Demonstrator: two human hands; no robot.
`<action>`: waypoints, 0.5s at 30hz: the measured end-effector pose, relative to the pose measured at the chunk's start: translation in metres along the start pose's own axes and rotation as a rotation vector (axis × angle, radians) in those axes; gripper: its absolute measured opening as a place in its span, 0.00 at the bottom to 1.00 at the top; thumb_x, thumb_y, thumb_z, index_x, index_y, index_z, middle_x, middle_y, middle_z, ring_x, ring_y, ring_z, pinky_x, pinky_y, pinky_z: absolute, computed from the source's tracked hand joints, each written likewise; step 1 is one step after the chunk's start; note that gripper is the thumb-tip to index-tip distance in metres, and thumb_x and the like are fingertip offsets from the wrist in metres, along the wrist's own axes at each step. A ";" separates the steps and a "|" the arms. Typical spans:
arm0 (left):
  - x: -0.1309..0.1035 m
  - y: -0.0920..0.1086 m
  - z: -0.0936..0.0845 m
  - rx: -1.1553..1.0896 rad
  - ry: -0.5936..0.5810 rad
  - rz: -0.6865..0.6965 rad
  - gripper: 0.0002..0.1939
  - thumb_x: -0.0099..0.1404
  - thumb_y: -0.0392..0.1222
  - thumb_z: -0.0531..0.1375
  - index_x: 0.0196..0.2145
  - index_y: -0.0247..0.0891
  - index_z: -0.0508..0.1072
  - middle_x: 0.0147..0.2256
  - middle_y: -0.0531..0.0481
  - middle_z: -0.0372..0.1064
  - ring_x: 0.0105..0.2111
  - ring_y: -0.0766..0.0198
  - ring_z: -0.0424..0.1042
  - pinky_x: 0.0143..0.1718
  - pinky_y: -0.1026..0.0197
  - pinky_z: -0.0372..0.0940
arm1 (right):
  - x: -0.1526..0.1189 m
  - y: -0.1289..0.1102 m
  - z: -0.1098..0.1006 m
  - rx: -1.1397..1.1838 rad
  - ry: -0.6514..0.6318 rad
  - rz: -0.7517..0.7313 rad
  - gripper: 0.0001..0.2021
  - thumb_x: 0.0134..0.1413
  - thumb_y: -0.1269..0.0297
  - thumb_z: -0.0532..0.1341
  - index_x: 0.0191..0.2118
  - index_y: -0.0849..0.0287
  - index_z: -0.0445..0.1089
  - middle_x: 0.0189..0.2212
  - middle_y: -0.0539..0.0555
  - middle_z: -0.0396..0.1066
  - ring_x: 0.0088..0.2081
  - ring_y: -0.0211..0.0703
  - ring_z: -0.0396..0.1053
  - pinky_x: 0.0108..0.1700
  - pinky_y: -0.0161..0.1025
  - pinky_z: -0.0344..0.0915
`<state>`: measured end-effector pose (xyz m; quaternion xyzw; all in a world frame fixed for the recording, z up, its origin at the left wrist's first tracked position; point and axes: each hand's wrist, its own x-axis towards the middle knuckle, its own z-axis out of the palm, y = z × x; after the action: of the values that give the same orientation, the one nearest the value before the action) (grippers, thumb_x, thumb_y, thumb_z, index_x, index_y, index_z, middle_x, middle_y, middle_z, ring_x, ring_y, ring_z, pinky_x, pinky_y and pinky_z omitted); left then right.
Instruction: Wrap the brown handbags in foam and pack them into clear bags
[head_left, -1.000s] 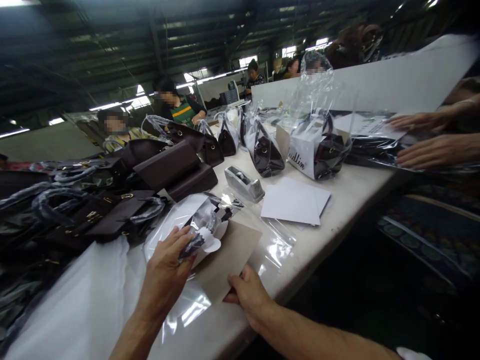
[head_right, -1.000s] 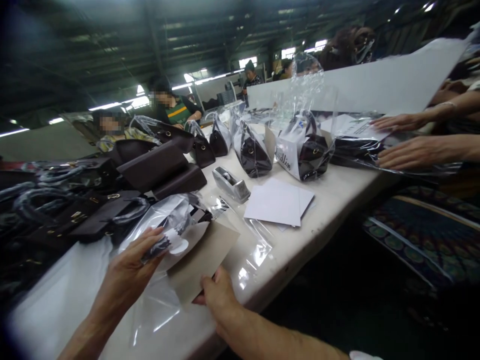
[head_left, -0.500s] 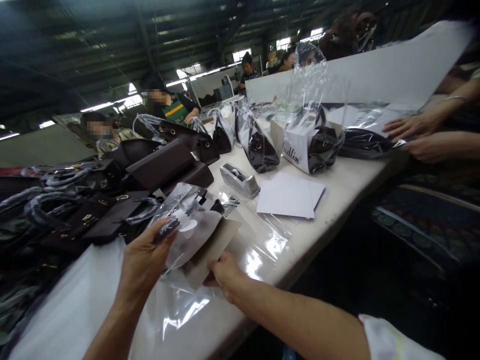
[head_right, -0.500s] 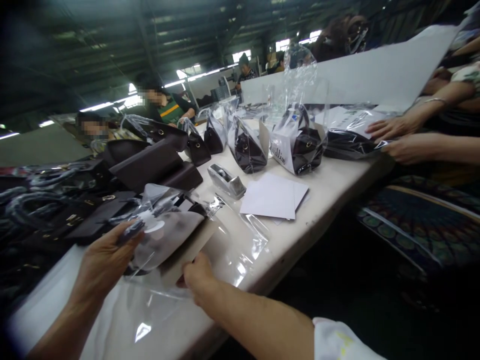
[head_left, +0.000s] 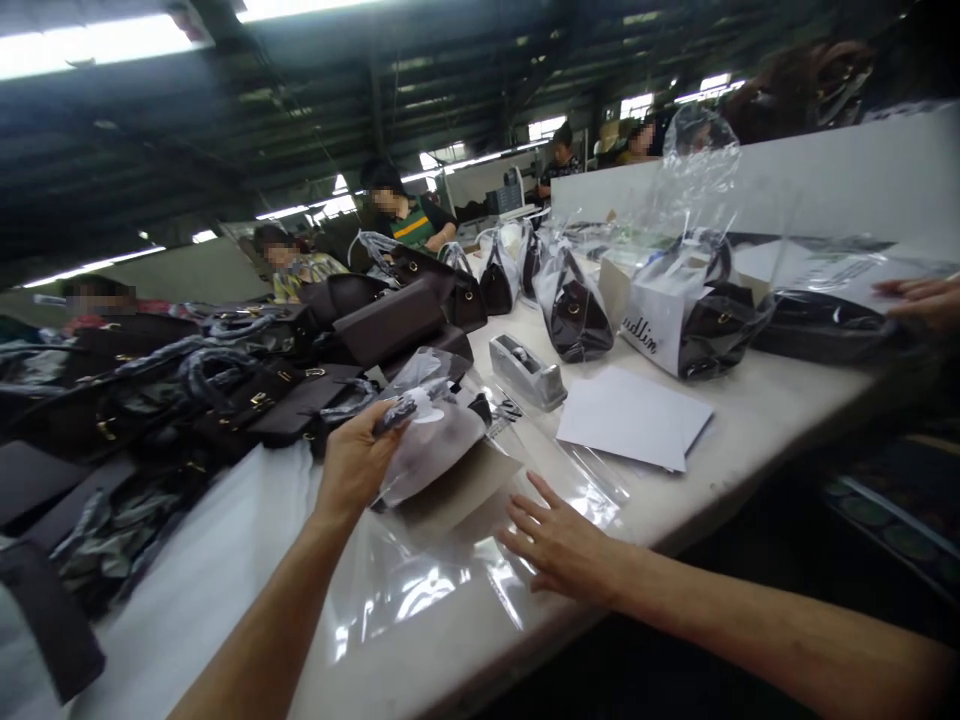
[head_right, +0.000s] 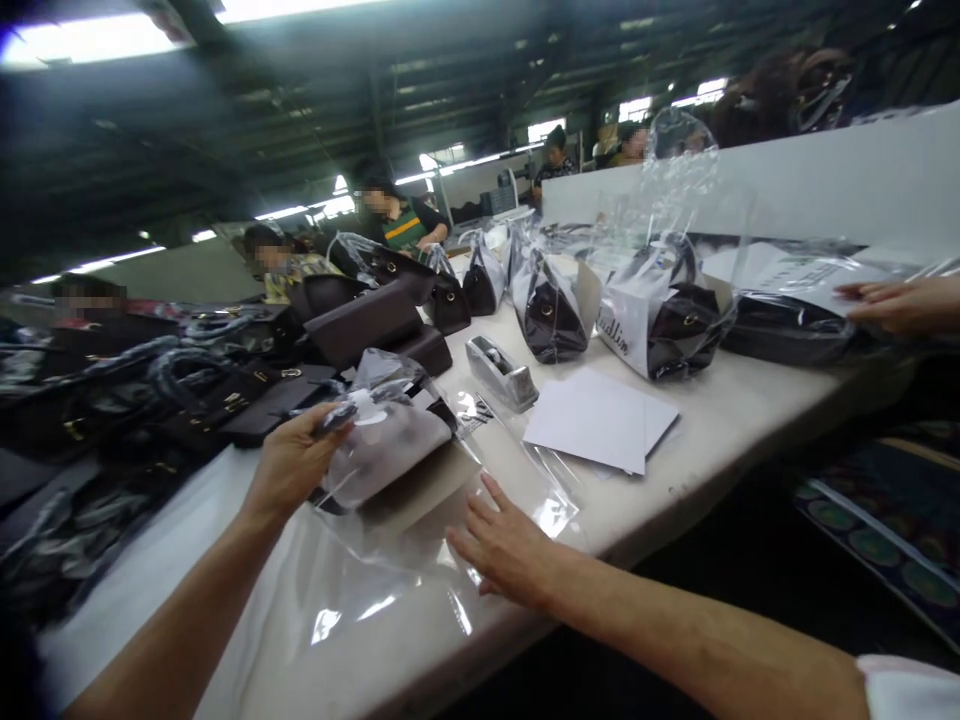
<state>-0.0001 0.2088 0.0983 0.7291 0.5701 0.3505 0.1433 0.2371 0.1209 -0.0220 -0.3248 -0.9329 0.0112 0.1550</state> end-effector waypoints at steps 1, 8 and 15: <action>0.008 -0.002 -0.004 -0.001 0.015 -0.013 0.16 0.55 0.50 0.58 0.37 0.39 0.74 0.28 0.55 0.70 0.30 0.63 0.66 0.35 0.66 0.59 | 0.008 0.004 -0.001 -0.073 -0.001 -0.040 0.15 0.51 0.70 0.58 0.46 0.64 0.66 0.38 0.61 0.70 0.44 0.51 0.64 0.59 0.59 0.35; 0.052 -0.021 -0.047 -0.202 -0.113 -0.035 0.22 0.49 0.54 0.63 0.37 0.36 0.75 0.31 0.51 0.73 0.30 0.63 0.69 0.34 0.64 0.62 | 0.094 0.032 -0.070 -0.060 0.014 -0.020 0.10 0.55 0.76 0.50 0.31 0.61 0.67 0.25 0.52 0.68 0.26 0.37 0.62 0.30 0.35 0.54; 0.078 -0.054 -0.070 -0.421 0.044 -0.064 0.27 0.51 0.61 0.59 0.35 0.32 0.73 0.35 0.42 0.73 0.32 0.61 0.71 0.35 0.60 0.65 | 0.149 0.057 -0.096 -0.084 0.024 0.035 0.10 0.56 0.70 0.53 0.28 0.59 0.70 0.24 0.51 0.70 0.25 0.35 0.64 0.26 0.32 0.47</action>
<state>-0.0781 0.2850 0.1424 0.6567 0.5102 0.4730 0.2909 0.1896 0.2491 0.1046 -0.3472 -0.9249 -0.0293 0.1521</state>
